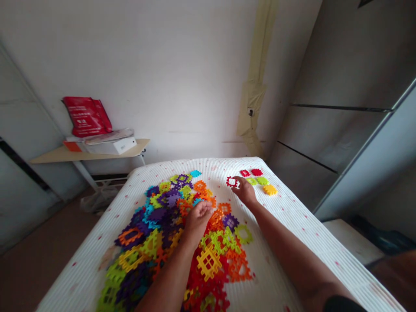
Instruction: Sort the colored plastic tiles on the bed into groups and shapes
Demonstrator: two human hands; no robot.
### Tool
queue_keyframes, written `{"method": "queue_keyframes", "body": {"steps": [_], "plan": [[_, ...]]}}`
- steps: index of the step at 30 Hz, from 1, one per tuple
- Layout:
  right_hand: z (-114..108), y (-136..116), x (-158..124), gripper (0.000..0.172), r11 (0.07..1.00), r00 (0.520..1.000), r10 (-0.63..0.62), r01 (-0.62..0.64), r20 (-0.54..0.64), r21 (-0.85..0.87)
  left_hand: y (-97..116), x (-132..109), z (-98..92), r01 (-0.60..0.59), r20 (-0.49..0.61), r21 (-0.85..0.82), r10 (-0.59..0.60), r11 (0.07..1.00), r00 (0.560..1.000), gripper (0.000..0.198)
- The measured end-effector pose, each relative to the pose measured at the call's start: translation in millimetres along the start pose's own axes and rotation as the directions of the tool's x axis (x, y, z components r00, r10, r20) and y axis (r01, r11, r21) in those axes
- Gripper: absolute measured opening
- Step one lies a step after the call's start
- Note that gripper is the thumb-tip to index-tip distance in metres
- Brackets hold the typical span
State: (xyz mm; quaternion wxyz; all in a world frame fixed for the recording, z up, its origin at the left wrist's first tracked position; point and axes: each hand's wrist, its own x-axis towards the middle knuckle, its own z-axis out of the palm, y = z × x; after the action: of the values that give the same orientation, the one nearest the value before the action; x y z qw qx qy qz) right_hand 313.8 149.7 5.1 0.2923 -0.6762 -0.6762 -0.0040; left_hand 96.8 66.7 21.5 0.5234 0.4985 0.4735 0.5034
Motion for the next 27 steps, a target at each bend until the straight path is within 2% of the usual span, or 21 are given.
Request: {"method": "queue_keyframes", "body": {"steps": [5,8,12,16,21,27], "plan": [[23,10,29,0.039,0.991,0.995,0.1,-0.097,0.03,-0.09,-3,2,-3.4,-0.011,0.01,0.059,0.01,0.998,1.0,0.028],[27,6,25,0.039,0.985,0.994,0.105,-0.098,0.04,-0.145,-5,3,-5.1,0.001,0.017,0.06,-0.002,0.998,1.0,0.029],[25,-5,3,0.038,0.979,0.995,0.046,-0.029,0.084,-0.2,-6,4,-4.8,0.006,0.015,0.036,-0.006,0.999,1.0,0.029],[25,-14,-11,0.049,0.971,0.991,0.025,0.007,0.131,-0.239,-6,4,-3.6,0.01,0.015,0.037,-0.011,0.999,1.0,0.03],[30,-16,-3,0.053,0.963,0.974,0.077,-0.018,0.212,-0.267,-7,5,-3.8,0.016,0.028,0.047,-0.018,0.999,0.999,0.03],[38,-11,18,0.049,0.962,0.973,0.091,-0.03,0.211,-0.272,-5,4,-5.1,0.025,0.042,0.044,-0.027,0.999,0.999,0.031]]}}
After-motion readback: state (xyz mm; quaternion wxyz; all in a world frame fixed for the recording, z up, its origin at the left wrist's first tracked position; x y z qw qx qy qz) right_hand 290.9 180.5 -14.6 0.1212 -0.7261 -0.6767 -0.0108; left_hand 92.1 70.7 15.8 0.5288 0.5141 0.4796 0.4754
